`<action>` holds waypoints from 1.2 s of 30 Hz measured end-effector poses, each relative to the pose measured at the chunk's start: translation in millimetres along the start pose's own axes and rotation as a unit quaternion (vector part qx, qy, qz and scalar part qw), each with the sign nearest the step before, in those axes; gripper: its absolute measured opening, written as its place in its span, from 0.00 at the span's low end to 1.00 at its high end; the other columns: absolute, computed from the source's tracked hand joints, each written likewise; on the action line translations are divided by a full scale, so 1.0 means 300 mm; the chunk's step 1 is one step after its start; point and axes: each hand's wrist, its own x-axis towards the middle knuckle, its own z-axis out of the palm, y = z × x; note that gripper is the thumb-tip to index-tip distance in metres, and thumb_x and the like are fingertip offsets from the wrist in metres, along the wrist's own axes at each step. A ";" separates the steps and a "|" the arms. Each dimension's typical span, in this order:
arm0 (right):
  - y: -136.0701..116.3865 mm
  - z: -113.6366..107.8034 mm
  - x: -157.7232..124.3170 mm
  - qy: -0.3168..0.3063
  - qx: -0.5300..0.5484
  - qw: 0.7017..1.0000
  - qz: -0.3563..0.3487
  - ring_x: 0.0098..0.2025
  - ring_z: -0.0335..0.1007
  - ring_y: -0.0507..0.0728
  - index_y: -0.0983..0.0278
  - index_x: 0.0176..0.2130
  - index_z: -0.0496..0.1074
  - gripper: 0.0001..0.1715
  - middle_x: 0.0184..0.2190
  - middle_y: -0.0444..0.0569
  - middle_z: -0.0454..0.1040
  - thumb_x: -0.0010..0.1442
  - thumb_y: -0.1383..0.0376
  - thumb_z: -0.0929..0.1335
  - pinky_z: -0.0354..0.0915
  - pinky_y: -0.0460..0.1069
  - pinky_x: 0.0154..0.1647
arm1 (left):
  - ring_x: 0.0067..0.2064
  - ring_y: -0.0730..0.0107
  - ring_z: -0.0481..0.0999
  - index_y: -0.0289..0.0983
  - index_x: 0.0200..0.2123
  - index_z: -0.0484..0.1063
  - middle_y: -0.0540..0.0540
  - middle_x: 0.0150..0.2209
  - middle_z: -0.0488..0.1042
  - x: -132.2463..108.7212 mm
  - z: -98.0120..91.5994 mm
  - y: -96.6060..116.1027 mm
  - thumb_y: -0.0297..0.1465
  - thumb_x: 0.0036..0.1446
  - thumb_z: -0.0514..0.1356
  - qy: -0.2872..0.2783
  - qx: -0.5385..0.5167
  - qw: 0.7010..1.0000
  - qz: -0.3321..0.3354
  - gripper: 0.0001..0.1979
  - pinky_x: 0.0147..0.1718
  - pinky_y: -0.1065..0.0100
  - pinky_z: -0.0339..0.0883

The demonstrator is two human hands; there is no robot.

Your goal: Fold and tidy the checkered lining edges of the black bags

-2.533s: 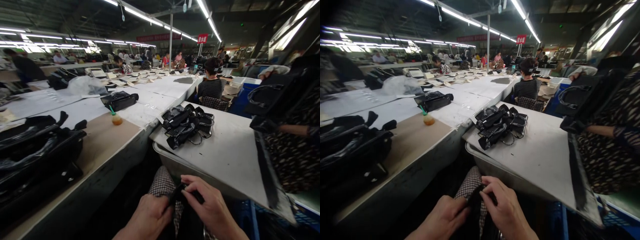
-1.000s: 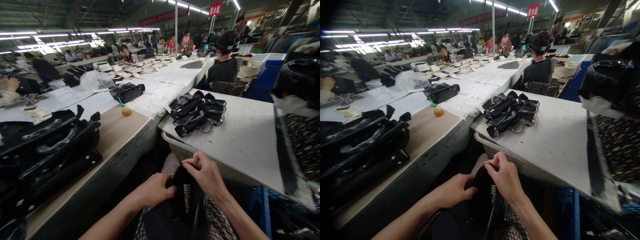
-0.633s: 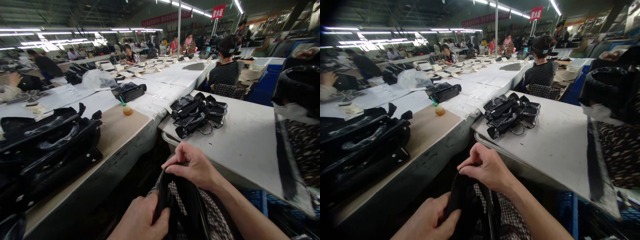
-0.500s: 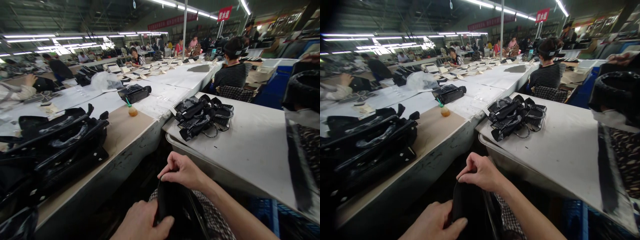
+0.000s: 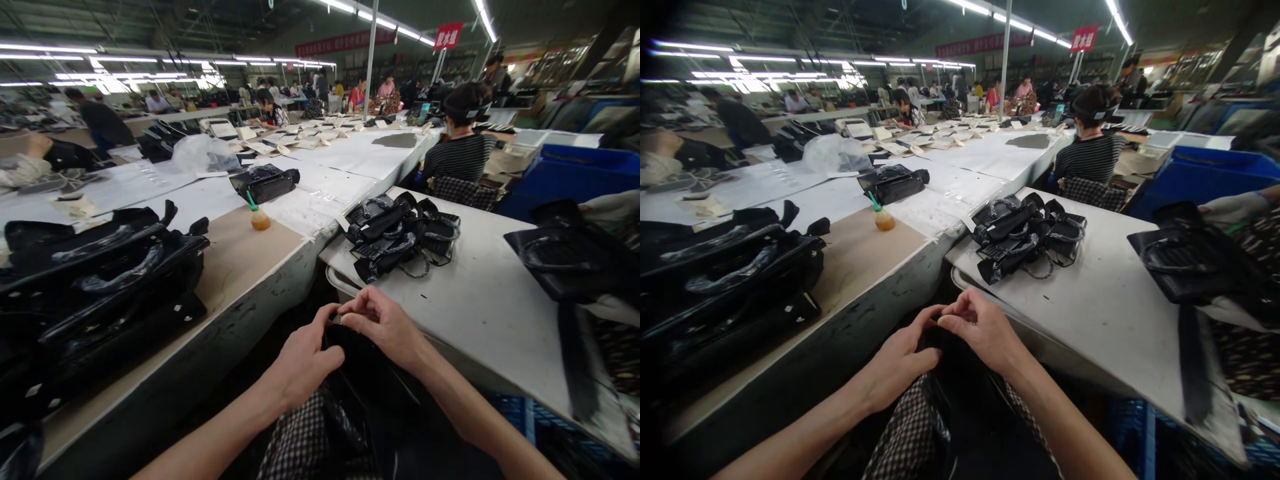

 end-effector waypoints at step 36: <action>0.165 -0.015 -0.443 0.062 -0.197 0.977 0.060 0.59 0.67 0.59 0.58 0.61 0.67 0.26 0.58 0.47 0.70 0.66 0.54 0.65 0.62 0.51 0.62 | 0.38 0.72 0.75 0.37 0.27 0.64 0.52 0.40 0.76 0.096 0.050 -0.023 0.23 0.55 0.65 -0.004 0.132 0.938 0.319 0.11 0.39 0.72 0.65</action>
